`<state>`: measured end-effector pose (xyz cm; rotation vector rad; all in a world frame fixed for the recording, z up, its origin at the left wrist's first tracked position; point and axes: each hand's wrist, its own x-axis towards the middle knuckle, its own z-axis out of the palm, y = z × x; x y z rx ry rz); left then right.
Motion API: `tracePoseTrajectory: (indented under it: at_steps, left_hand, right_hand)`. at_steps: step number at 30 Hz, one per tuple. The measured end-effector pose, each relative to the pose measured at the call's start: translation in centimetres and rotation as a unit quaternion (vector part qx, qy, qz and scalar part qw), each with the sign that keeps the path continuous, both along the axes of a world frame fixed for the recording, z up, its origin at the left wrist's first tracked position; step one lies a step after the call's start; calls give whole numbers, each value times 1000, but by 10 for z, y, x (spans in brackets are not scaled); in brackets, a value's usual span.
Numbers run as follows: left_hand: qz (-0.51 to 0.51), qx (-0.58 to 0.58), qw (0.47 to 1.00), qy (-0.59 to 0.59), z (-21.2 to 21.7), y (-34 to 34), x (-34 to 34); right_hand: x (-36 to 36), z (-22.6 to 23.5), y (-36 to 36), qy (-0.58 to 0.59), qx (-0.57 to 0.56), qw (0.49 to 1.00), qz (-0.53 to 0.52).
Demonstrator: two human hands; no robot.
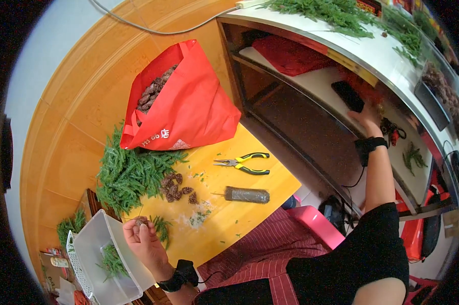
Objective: Trimming small plant parts and placing them into a plastic container using hands and a pair of cutters.
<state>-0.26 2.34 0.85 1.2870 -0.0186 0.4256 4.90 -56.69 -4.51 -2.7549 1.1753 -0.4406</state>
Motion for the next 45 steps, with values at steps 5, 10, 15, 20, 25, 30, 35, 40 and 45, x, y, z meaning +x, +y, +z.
tracePoseTrajectory:
  at_steps: [5,10,15,20,25,30,35,40,45]
  left_hand:
    - [15,-7,1000,25,1,-3,-3]
    - [12,-5,1000,23,-2,1,-3]
    - [7,-2,1000,26,0,-5,-2]
    - [-14,-29,999,19,1,-6,-2]
    - [13,-58,997,42,1,-3,-7]
    - [-12,-75,996,36,4,1,-9]
    - [-25,-80,996,20,-2,13,-12]
    - [-18,-92,995,31,-7,13,-6]
    - [-29,-96,992,79,-1,-11,5]
  right_hand:
    - [-8,-29,-49,-45,18,998,35]
    - [-3,-16,-41,8,119,990,80]
    - [-14,-24,-28,-87,68,992,64]
    - [-5,30,56,-209,-10,964,167]
    - [29,32,209,-167,150,820,527]
    - [43,-6,270,-51,78,724,684]
    - [41,10,267,26,132,734,665]
    - [33,14,203,-42,155,829,536]
    - [32,12,225,-27,168,795,583]
